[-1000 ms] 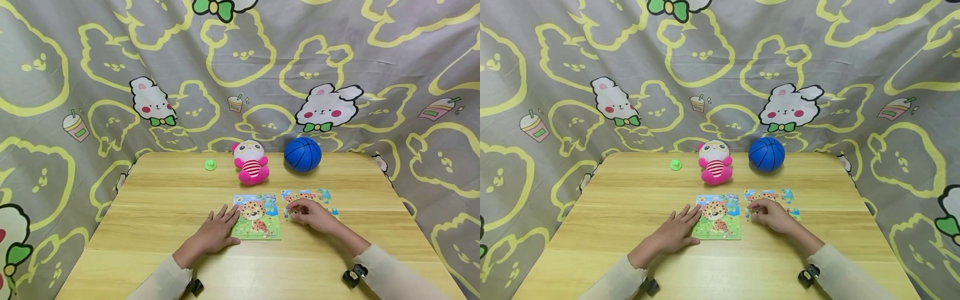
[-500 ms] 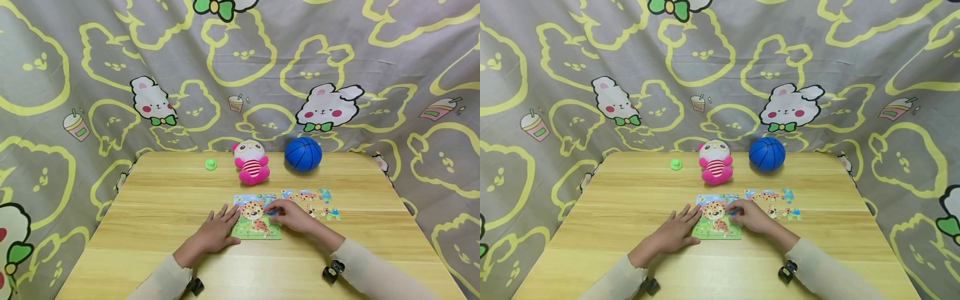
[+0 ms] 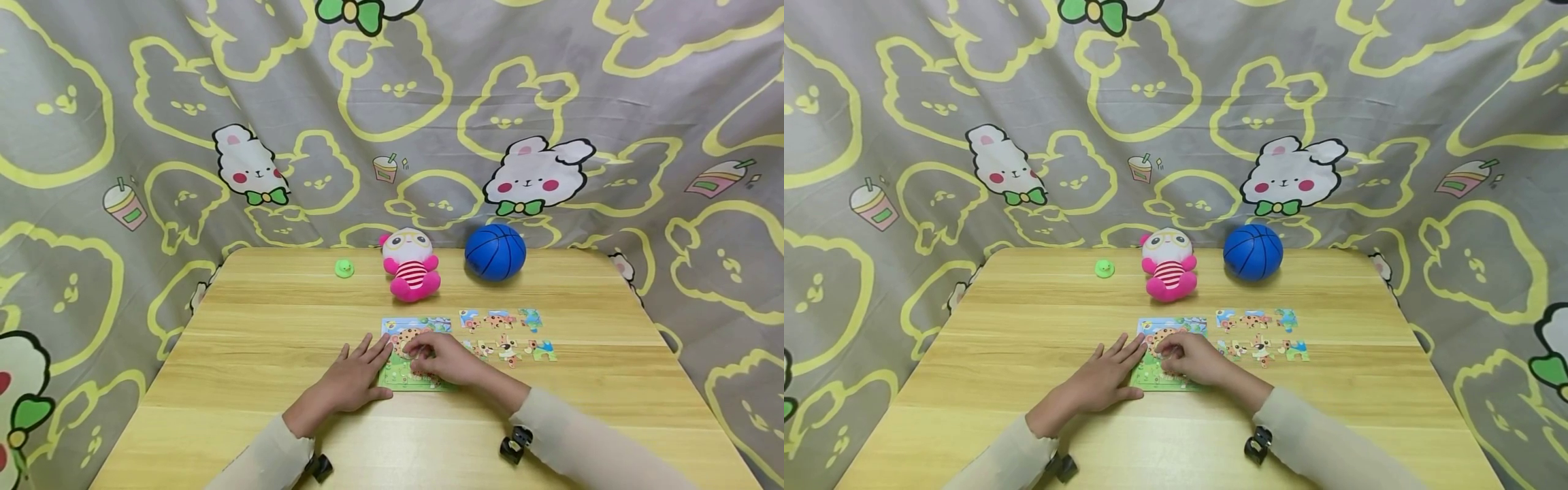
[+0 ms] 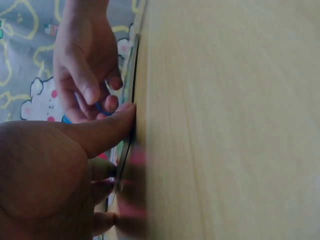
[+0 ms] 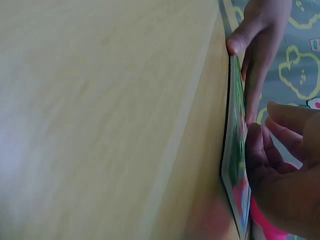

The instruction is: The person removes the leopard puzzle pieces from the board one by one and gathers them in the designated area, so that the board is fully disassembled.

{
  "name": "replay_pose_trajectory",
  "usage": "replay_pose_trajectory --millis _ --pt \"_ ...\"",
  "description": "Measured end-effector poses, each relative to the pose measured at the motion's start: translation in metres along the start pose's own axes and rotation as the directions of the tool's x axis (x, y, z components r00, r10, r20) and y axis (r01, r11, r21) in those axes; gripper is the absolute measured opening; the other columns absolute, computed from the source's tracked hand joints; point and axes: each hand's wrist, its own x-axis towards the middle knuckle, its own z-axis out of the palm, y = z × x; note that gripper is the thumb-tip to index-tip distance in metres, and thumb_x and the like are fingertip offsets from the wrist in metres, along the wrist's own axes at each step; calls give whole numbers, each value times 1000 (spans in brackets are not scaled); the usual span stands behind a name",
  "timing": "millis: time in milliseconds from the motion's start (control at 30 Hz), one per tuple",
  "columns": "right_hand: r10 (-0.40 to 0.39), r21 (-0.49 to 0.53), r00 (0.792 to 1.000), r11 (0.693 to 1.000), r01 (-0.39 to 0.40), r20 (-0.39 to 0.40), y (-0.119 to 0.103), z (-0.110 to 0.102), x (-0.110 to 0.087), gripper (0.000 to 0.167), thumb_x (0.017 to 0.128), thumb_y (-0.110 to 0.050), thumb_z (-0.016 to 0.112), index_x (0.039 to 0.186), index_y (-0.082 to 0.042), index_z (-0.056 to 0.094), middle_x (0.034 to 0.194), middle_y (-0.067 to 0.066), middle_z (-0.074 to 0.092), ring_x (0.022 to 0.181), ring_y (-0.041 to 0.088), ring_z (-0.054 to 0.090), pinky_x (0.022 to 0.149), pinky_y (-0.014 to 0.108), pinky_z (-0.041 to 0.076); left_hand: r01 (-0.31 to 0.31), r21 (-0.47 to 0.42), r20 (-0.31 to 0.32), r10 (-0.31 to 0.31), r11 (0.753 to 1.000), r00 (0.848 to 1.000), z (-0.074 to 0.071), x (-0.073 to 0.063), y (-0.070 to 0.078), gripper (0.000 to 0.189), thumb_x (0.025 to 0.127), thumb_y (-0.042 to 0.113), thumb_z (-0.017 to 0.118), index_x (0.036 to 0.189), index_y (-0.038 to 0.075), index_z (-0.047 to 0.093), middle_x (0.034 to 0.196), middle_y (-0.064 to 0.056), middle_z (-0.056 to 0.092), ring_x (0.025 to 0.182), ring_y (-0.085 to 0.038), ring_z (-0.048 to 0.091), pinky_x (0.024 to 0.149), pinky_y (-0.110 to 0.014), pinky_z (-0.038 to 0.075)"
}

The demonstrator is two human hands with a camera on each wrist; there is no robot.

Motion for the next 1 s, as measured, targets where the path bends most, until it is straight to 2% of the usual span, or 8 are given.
replay_pose_trajectory --millis 100,333,667,1000 --pt "-17 -27 1000 999 17 -3 -1 5 4 26 92 -7 75 118 -5 73 97 -3 69 85 10 62 77 25 53 0 2 -2 0 1000 1000 0 0 0 89 97 62 59 165 15 25 173 -3 15 158 -38 15 118 -71 22" --pt "9 -91 999 996 -12 -36 -1 14 6 25 90 -9 79 114 -7 74 91 -5 68 79 8 60 72 25 51 -4 10 -6 4 1000 1000 0 1 0 90 97 62 60 165 15 26 173 -3 17 157 -39 16 117 -72 23" --pt "-9 -193 1000 981 4 -27 -1 19 7 43 83 -20 88 121 -10 71 104 -1 64 75 6 53 73 25 47 -7 26 -3 7 1000 1000 -1 0 0 89 97 62 58 165 14 27 174 -2 15 158 -38 15 117 -71 24" --pt "-25 -252 999 967 19 -20 -6 23 8 48 82 -18 89 123 -5 69 105 0 63 78 11 53 73 25 46 -7 30 -7 8 1000 1000 1 0 -1 89 97 62 58 165 14 26 174 -2 15 158 -37 15 117 -71 24"
